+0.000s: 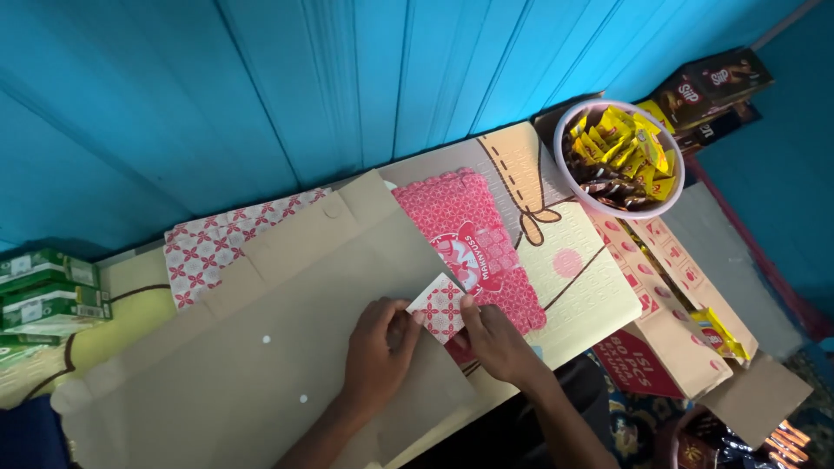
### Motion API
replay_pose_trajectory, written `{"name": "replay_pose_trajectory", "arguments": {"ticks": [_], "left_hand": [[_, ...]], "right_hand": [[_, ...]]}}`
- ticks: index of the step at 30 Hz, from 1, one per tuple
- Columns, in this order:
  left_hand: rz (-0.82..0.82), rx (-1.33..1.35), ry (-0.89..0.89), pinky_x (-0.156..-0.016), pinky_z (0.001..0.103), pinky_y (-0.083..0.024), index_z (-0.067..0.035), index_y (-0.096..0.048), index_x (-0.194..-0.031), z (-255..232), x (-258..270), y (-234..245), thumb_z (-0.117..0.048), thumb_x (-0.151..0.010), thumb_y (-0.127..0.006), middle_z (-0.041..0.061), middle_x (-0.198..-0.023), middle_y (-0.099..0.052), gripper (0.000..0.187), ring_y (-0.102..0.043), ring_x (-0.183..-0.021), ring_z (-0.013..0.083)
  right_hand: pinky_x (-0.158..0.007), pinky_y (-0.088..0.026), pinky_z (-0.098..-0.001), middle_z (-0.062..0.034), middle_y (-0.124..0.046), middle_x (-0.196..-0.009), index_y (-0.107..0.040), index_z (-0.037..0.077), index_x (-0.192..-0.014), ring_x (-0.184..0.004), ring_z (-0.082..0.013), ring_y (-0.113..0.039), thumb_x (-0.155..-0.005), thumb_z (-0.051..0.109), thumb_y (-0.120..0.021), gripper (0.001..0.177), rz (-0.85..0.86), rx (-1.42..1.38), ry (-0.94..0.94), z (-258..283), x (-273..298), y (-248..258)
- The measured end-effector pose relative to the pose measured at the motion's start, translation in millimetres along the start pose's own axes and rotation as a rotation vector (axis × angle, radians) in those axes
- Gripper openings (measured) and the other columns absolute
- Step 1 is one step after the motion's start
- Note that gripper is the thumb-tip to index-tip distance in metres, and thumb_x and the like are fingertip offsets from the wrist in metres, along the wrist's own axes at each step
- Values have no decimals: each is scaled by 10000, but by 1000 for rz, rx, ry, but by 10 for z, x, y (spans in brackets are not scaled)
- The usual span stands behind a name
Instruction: A person is manually folding a cardboard box and applying stickers to it in a workspace with various packaged goods.
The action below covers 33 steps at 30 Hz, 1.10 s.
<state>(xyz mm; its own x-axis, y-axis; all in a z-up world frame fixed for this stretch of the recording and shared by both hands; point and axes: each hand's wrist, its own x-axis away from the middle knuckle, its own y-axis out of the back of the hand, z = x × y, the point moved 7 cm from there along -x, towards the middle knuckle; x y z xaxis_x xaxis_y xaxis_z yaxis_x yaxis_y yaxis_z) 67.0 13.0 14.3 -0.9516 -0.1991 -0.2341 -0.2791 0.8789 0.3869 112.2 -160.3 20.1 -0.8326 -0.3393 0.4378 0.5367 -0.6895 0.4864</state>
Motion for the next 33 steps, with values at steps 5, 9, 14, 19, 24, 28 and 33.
{"name": "replay_pose_trajectory", "arguments": {"ticks": [5,9,14,19,24,28,33], "left_hand": [[17,-9,7,-750,321,-481,-133,-681,-967,-38,-3,12,-322,-1000,-624,-14,-774,-608,200,-572,-749,169],[50,-29,34,-719,333,-482,-149,-685,-948,-30,-20,5,-330,-985,-631,-19,-777,-628,192,-589,-752,168],[25,-31,32,-727,330,-479,-142,-690,-946,-31,-12,-1,-335,-992,-620,-13,-789,-635,210,-583,-747,171],[77,64,102,-728,312,-479,-129,-716,-963,65,-100,12,-397,-995,-589,3,-847,-690,298,-614,-762,155],[317,86,264,-901,307,-506,-166,-706,-1195,92,-128,-6,-409,-916,-595,-2,-1076,-753,386,-709,-1021,148],[312,-162,-95,-898,393,-492,-121,-598,-1245,-139,-5,168,-439,-953,-650,51,-1046,-664,435,-648,-1010,248],[425,-773,-539,-1079,547,-348,-37,-466,-1458,-276,357,163,-668,-896,-677,192,-1503,-466,871,-404,-1416,428]], "right_hand": [[-608,-365,-348,-33,-543,-553,-453,127,-581,-552,-164,-509,-1036,579,-223,682,-98,-7,24,-86,6,-27],[-543,-289,-382,-1,-348,-466,-337,131,-528,-480,-114,-371,-1084,444,-470,652,-192,73,112,-251,-42,-89],[-563,-323,-375,-13,-408,-449,-388,115,-498,-473,-130,-426,-1062,502,-452,687,-198,86,61,-209,-12,-74],[-670,-461,-350,-61,-734,-661,-742,70,-676,-660,-186,-689,-984,572,-378,692,-218,37,24,-61,161,-21],[-790,-566,-321,-18,-793,-1076,-593,149,-1338,-923,-167,-732,-919,501,-574,547,-434,-39,115,-259,434,66],[-921,-564,-380,-126,-581,-1255,-516,70,-1425,-1156,-239,-608,-995,422,-527,556,-549,12,368,-305,808,35],[-1223,-274,-523,-170,-372,-1635,-447,95,-1523,-1537,-367,-343,-1051,384,-439,554,-549,250,593,-203,1093,-103]]}}
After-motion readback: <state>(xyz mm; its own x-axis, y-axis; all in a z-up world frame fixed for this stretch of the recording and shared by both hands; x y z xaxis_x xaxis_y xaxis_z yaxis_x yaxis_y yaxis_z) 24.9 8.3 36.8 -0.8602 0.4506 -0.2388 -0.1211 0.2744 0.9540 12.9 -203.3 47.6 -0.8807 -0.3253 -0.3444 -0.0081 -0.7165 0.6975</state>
